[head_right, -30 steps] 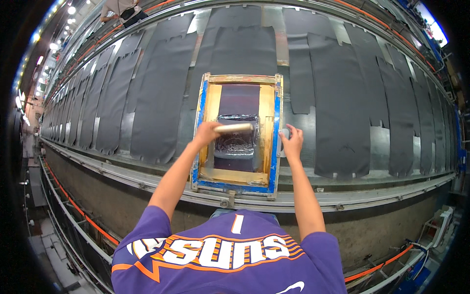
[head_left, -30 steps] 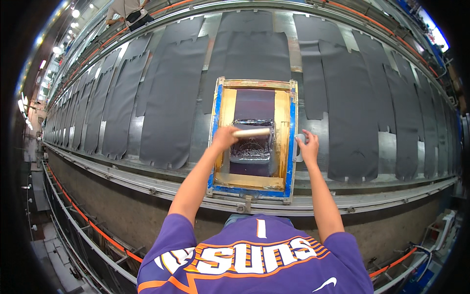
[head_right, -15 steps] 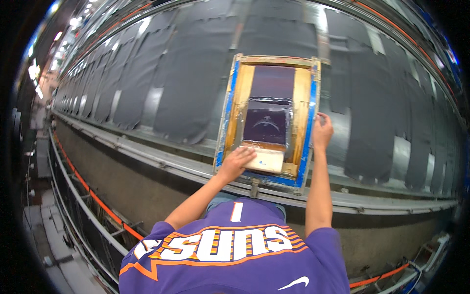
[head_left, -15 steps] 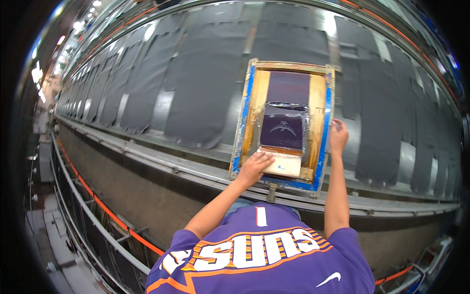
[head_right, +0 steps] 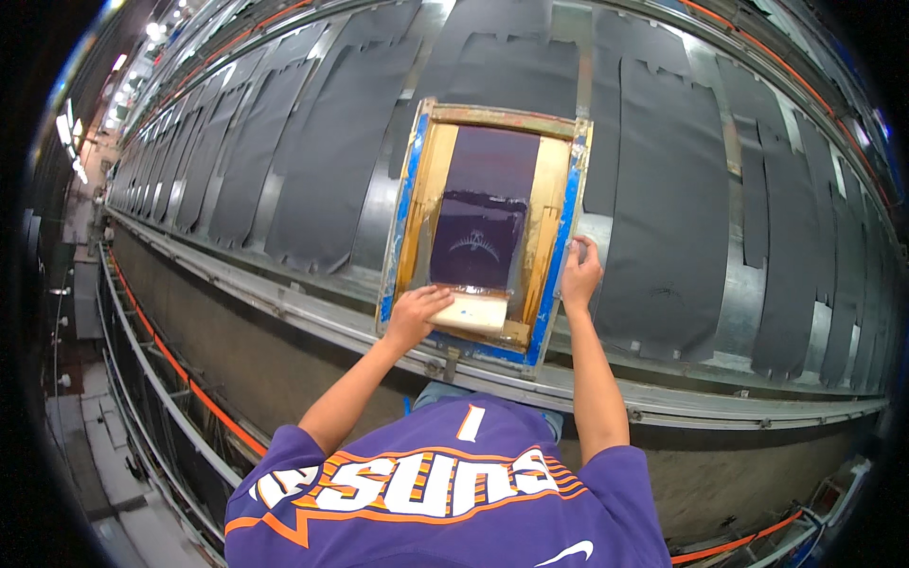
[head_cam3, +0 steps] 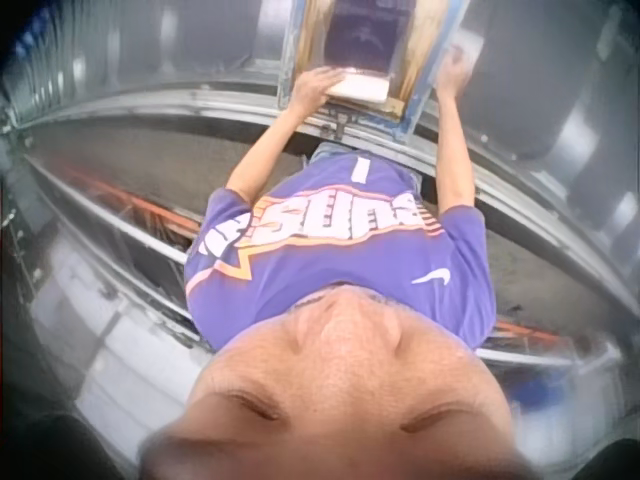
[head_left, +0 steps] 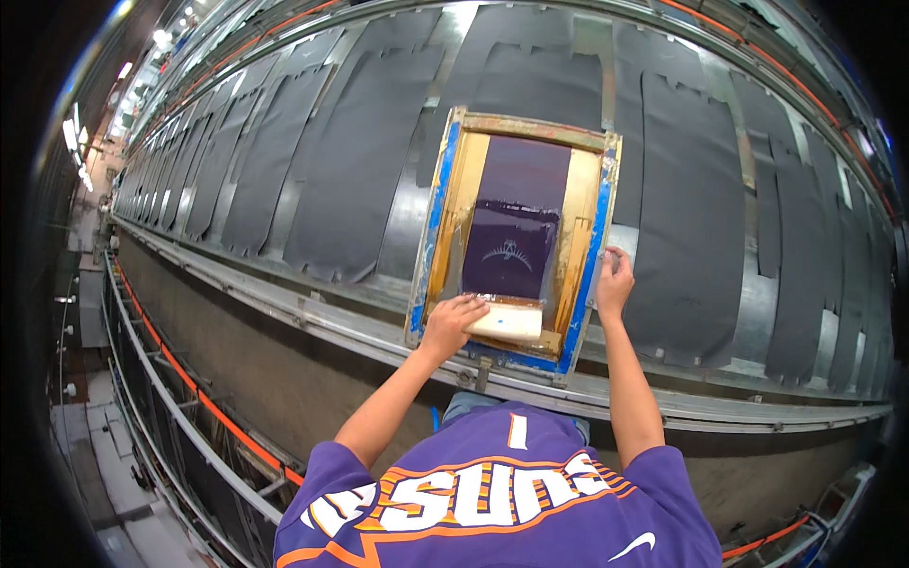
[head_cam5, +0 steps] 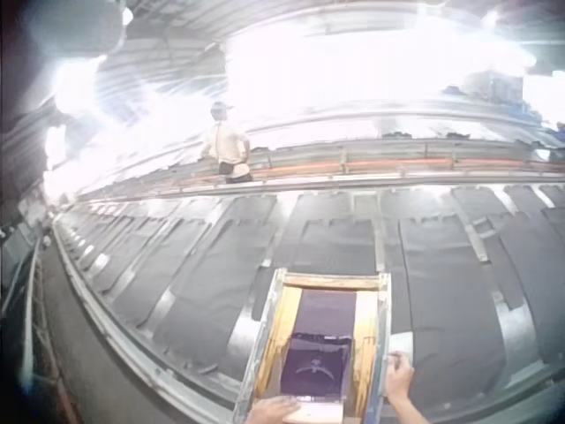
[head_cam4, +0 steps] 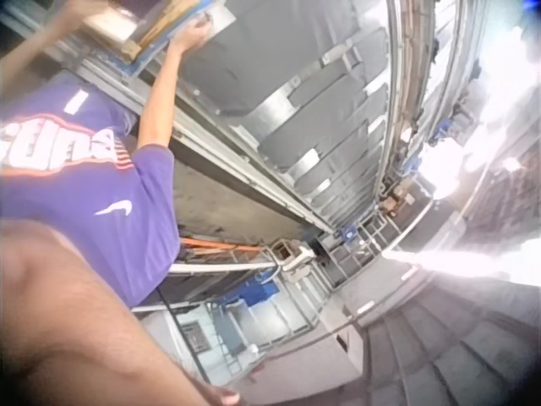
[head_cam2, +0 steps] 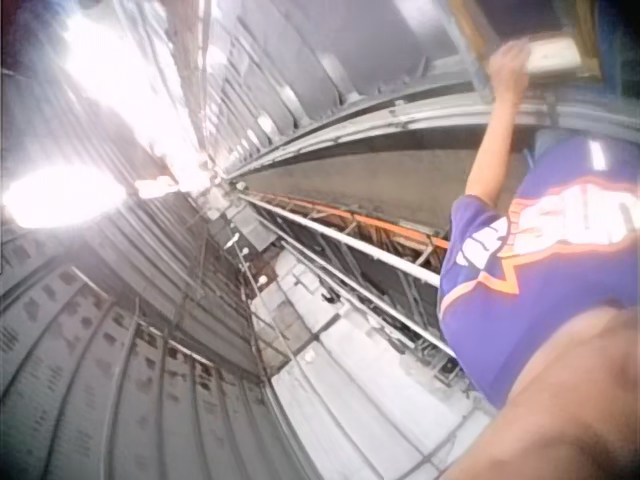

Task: The person uses a squeegee to spread purple ink across a screen printing frame placed over a dark fabric on a conveyor belt. The person repeatedly pulls the squeegee to ensure even coverage of the design. The person then lifts the frame and moves it to a different station to reload ink from a container before returning to the conveyor to continue printing.

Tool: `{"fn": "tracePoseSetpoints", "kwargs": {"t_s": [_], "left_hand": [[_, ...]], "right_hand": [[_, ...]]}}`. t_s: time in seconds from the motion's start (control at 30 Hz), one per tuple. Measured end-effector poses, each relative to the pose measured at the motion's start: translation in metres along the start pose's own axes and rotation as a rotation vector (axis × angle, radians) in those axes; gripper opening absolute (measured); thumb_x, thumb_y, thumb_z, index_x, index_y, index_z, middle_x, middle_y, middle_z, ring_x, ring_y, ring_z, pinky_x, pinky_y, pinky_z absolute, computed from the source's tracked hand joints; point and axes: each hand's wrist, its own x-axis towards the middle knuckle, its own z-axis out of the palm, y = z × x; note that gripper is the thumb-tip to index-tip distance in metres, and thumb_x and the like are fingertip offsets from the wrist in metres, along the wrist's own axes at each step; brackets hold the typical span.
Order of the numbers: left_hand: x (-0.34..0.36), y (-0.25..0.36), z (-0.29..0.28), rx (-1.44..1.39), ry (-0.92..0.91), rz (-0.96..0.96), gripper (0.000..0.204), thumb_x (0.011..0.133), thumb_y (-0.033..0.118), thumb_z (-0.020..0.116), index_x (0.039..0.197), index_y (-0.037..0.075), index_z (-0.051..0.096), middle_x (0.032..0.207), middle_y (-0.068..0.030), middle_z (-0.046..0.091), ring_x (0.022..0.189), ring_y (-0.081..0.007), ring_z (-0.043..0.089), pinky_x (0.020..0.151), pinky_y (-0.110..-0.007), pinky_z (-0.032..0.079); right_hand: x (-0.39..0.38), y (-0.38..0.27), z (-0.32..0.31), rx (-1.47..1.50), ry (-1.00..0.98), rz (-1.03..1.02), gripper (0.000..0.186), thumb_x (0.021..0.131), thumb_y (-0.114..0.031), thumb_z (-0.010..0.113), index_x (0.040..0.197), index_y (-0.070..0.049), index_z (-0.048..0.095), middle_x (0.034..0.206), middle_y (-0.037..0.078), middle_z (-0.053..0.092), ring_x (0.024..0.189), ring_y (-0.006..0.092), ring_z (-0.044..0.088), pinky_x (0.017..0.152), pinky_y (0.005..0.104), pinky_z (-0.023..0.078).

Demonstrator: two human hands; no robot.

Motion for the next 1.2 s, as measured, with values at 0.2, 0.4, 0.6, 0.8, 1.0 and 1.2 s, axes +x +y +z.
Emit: {"fn": "tracePoseSetpoints", "kwargs": {"t_s": [0.2,0.4,0.6,0.8,1.0,1.2], "left_hand": [[-0.034,-0.022,0.0,-0.019,-0.001,0.049,0.056,0.071,0.0,0.069,0.123,0.019,0.072,0.128,-0.0001,0.07,0.123,-0.0242,0.061,0.096,-0.04,0.049],[0.022,-0.049,0.016,0.04,0.0,0.146,0.055,0.074,-0.004,0.066,0.125,0.016,0.07,0.126,-0.0047,0.07,0.121,-0.0273,0.062,0.101,-0.042,0.048],[0.175,-0.082,-0.018,-0.247,-0.193,-0.151,0.04,0.079,0.0,0.069,0.113,0.02,0.076,0.109,-0.0095,0.074,0.101,-0.0301,0.07,0.088,-0.038,0.056],[0.134,-0.08,0.022,-0.069,0.073,-0.011,0.041,0.073,-0.005,0.065,0.105,0.017,0.077,0.105,-0.0026,0.073,0.102,-0.0253,0.066,0.087,-0.039,0.05],[0.051,-0.052,0.018,-0.074,-0.013,0.013,0.044,0.071,-0.004,0.068,0.108,0.019,0.077,0.117,0.0018,0.073,0.111,-0.0218,0.066,0.091,-0.038,0.048],[0.178,-0.09,-0.001,-0.208,-0.029,-0.027,0.041,0.072,-0.004,0.069,0.106,0.019,0.078,0.114,-0.0016,0.074,0.105,-0.0234,0.068,0.091,-0.037,0.054]], "right_hand": [[-0.001,0.006,0.021,-0.032,0.075,-0.061,0.021,0.098,-0.021,0.061,0.108,-0.005,0.069,0.071,0.015,0.065,0.062,0.0257,0.06,0.064,0.0416,0.046],[0.006,0.004,0.0,-0.534,-0.173,-0.108,0.028,0.093,-0.026,0.067,0.116,-0.009,0.071,0.11,0.018,0.068,0.097,0.0329,0.063,0.085,0.0446,0.05],[0.025,-0.118,0.027,-0.572,-0.609,-0.581,0.053,0.077,-0.035,0.082,0.124,-0.013,0.069,0.121,0.006,0.066,0.116,0.0284,0.059,0.097,0.0415,0.048],[-0.022,-0.056,0.06,-0.578,-0.508,-0.53,0.04,0.068,-0.012,0.082,0.107,-0.013,0.074,0.11,0.003,0.068,0.101,0.0261,0.063,0.089,0.042,0.049],[-0.101,-0.064,0.016,-0.528,-0.556,-0.482,0.047,0.064,-0.011,0.084,0.109,-0.015,0.072,0.11,0.001,0.067,0.102,0.0242,0.062,0.086,0.0423,0.048],[0.013,-0.081,0.055,-0.516,-0.478,-0.586,0.04,0.071,-0.009,0.078,0.111,-0.012,0.072,0.113,0.006,0.07,0.108,0.027,0.061,0.094,0.0409,0.047]]}}
